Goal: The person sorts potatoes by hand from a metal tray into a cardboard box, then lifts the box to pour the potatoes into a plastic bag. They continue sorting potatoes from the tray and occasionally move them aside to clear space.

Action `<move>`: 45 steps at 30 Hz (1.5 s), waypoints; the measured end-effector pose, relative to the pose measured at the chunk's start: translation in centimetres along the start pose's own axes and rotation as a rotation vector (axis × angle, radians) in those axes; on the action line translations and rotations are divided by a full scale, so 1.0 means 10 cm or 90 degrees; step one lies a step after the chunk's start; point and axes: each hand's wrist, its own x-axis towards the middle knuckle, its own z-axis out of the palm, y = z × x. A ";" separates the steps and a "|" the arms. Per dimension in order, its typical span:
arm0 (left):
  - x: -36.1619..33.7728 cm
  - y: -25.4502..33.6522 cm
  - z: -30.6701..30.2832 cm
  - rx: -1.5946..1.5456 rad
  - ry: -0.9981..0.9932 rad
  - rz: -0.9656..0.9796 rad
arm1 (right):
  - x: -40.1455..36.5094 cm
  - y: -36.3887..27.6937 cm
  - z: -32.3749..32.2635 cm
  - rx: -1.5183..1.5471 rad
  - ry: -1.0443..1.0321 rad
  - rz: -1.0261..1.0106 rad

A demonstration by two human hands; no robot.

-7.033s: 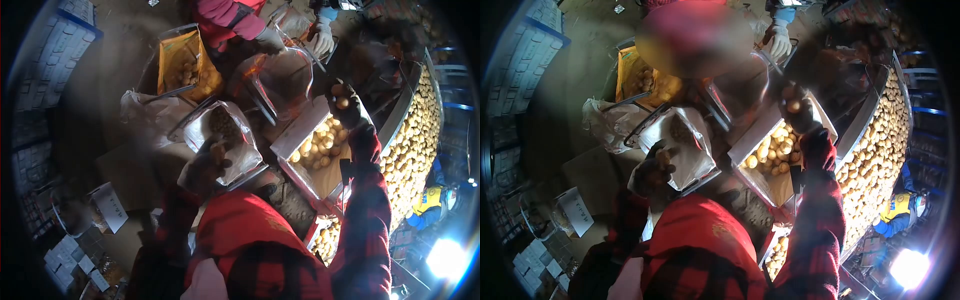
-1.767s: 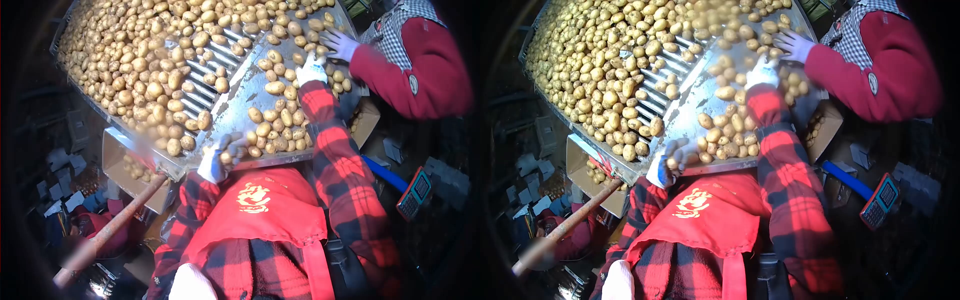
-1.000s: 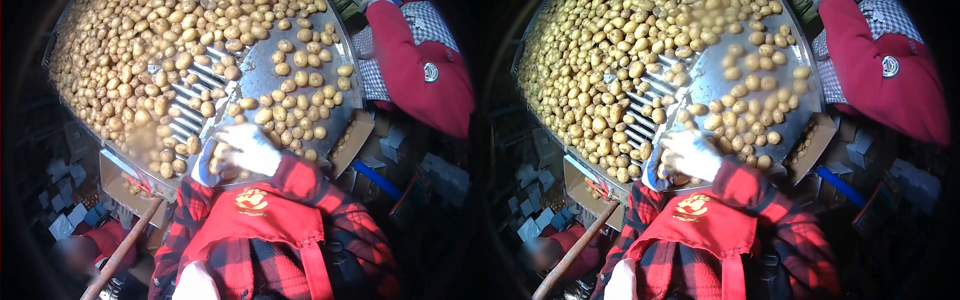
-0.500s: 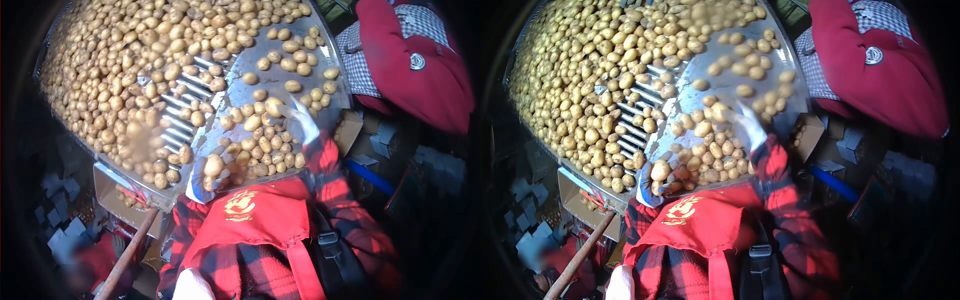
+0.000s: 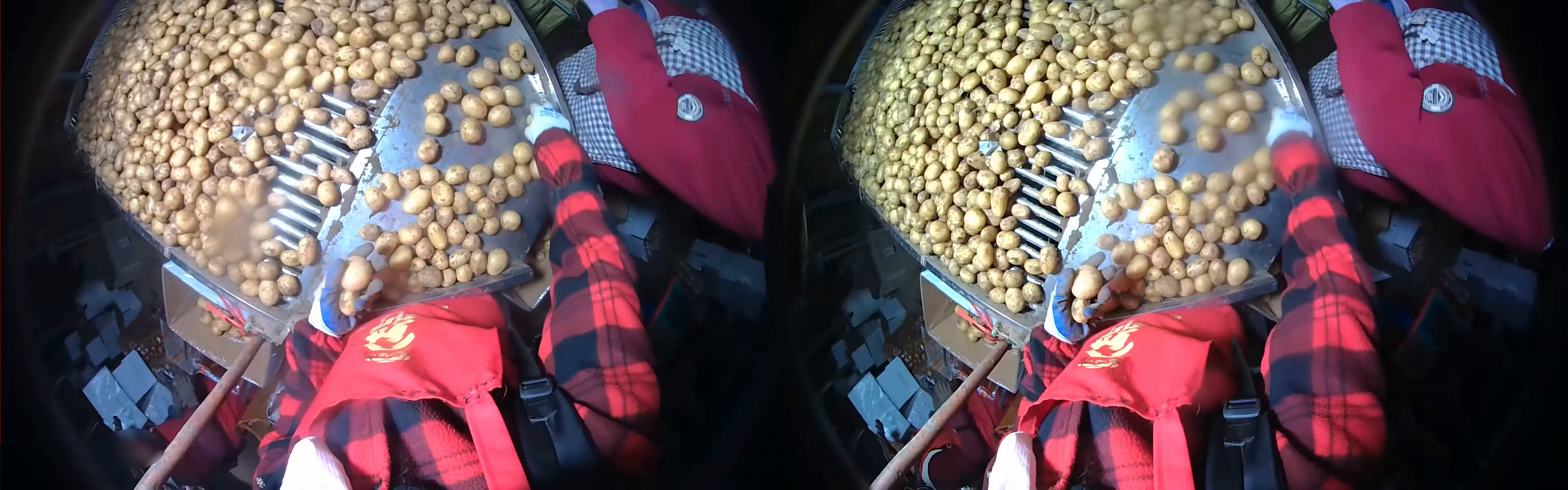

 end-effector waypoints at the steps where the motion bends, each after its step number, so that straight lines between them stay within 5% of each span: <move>1: -0.03 -0.01 -0.05 -0.002 -0.001 0.005 | -0.05 -0.04 0.01 0.022 0.016 -0.008; 6: -0.06 -0.06 0.01 0.002 0.216 0.041 | -0.54 -0.36 -0.28 0.435 0.043 -0.020; 8: -0.08 -0.05 -0.06 -0.014 0.173 0.036 | -0.61 -0.52 -0.41 0.629 0.013 -0.038; 10: -0.03 -0.03 0.03 -0.031 0.194 0.038 | -0.51 -0.68 -0.51 0.372 0.115 -0.264; 12: -0.04 -0.11 -0.12 -0.038 0.175 0.047 | -0.18 -0.98 -0.42 0.168 -0.059 -0.328; 14: -0.05 -0.10 -0.14 0.022 0.070 0.036 | -0.43 -1.32 -0.57 0.171 -0.113 -0.159; 18: -0.12 -0.14 0.09 -0.006 0.184 0.046 | -0.76 -1.30 -0.25 0.116 -0.102 -0.333; 21: -0.22 -0.18 -0.22 -0.053 0.128 0.053 | -0.62 -1.13 -0.40 0.180 -0.002 -0.286; 24: -0.34 -0.21 -0.29 -0.051 0.111 0.093 | -0.09 -1.04 -0.75 0.029 0.113 -0.243; 26: -0.42 -0.26 -0.42 -0.035 0.101 0.106 | 0.39 -1.03 -0.82 -0.029 0.012 -0.293; 28: -0.47 -0.24 -0.14 -0.024 0.141 0.210 | 0.65 -1.08 -0.71 -0.020 -0.139 -0.358; 29: -0.47 -0.24 -0.39 -0.144 -0.019 0.192 | 0.54 -1.15 -0.44 -0.023 -0.157 -0.395; 32: -0.63 -0.13 -0.28 -0.254 -0.003 0.230 | 0.74 -0.84 0.31 0.131 0.020 -0.394; 34: -0.75 -0.16 -0.35 -0.247 -0.025 0.252 | 0.10 -0.99 0.22 0.293 0.013 -0.309; 35: -0.79 -0.17 -0.40 -0.069 0.074 0.303 | -0.20 -1.10 0.16 0.312 0.041 -0.276; 36: -0.77 -0.21 -0.41 -0.071 0.048 0.295 | -0.69 -1.28 0.09 0.201 0.229 -0.274; 37: -0.71 -0.23 -0.43 -0.072 0.022 0.287 | -0.96 -1.22 0.38 0.177 0.344 -0.420; 38: -0.89 -0.22 -0.45 -0.253 -0.050 0.243 | -1.26 -1.33 0.23 0.205 0.269 -0.400; 40: -0.99 -0.29 -0.60 -0.282 0.064 0.204 | -1.65 -1.47 -0.04 0.340 0.146 -0.351; 43: -1.06 -0.35 -0.64 -0.241 0.062 0.175 | -1.50 -1.19 -0.11 0.203 0.268 -0.262; 45: -1.05 -0.38 -0.64 -0.241 0.053 0.175 | -0.94 -0.69 -0.06 0.332 0.239 -0.205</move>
